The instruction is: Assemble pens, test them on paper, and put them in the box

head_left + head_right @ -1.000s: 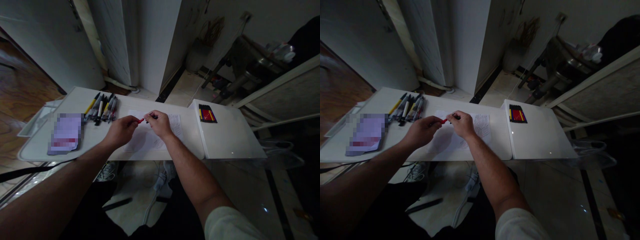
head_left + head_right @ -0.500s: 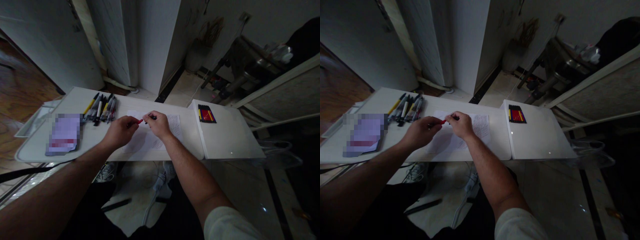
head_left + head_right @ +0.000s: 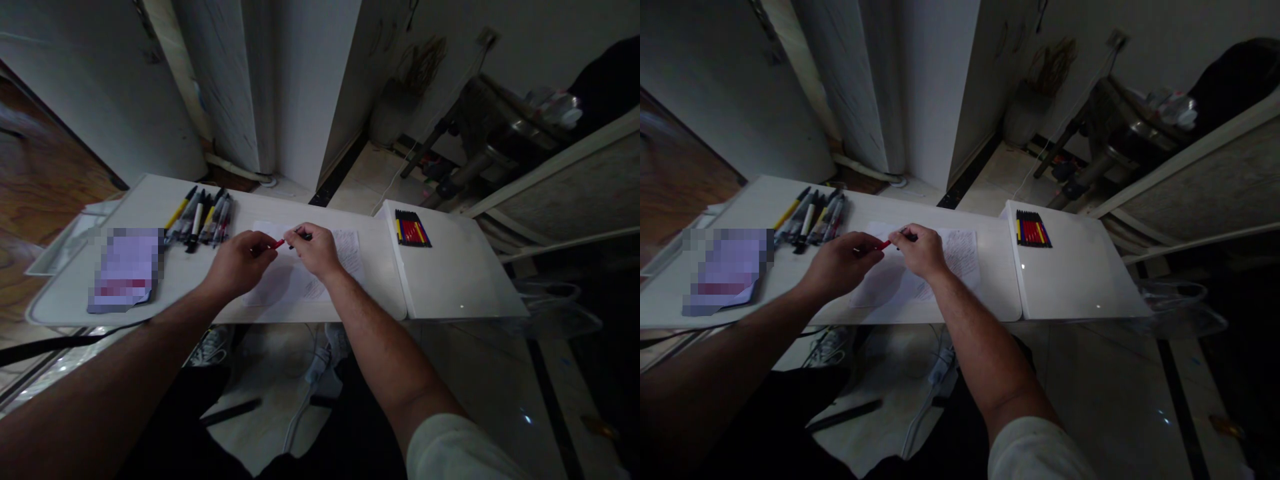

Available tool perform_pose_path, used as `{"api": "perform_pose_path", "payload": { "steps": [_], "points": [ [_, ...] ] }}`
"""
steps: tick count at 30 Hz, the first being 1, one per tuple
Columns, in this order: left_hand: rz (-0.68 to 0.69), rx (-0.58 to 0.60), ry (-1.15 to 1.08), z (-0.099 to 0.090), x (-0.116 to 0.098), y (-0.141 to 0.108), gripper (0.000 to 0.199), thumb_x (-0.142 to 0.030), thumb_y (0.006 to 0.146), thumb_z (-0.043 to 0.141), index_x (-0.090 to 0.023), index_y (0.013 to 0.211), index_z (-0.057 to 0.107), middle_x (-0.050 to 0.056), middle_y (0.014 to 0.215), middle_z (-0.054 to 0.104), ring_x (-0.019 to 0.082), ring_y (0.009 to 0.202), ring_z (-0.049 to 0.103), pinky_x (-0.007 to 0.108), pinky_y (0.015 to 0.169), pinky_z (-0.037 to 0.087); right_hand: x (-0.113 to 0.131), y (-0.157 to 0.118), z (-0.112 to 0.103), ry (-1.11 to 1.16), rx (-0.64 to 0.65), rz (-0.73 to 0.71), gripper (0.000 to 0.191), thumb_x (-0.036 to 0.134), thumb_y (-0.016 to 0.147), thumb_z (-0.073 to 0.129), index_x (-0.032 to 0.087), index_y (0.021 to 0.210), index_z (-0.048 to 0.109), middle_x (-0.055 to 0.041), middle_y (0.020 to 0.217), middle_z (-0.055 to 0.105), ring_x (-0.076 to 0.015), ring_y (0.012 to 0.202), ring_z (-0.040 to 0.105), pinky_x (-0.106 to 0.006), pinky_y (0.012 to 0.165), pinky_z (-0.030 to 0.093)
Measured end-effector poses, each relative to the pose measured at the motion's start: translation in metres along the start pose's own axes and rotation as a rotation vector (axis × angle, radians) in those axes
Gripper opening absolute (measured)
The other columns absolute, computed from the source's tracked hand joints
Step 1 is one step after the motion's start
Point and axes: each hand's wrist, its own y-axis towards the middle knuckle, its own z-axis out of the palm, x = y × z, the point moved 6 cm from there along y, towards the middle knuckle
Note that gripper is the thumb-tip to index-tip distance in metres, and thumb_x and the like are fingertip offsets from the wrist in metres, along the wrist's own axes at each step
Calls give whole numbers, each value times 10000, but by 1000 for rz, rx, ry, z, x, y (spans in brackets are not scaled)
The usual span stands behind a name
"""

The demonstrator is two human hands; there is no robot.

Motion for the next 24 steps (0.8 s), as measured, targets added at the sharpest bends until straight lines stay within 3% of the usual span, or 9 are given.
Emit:
{"api": "perform_pose_path", "payload": {
  "steps": [11,19,24],
  "points": [
    [49,-18,-104,1,-5,-3,188,-298,800,604,-179,901,708,48,805,668,170,719,598,290,667,460,-1,-4,-1,30,-20,30,261,433,747,692,178,699,665,19,597,606,-95,510,491,-223,496,382],
    [73,-42,-111,1,-7,-6,152,-231,824,603,-175,918,708,41,786,673,153,690,573,277,626,430,-5,-8,2,262,-28,135,323,420,663,768,150,823,693,-10,699,661,-63,449,443,-210,391,341],
    [85,-43,-112,0,-9,-6,130,-219,818,616,-174,901,706,42,778,666,152,687,567,276,620,426,-3,-8,0,318,-61,133,320,371,660,772,156,876,676,27,614,615,-66,443,457,-198,383,354]
  ]
}}
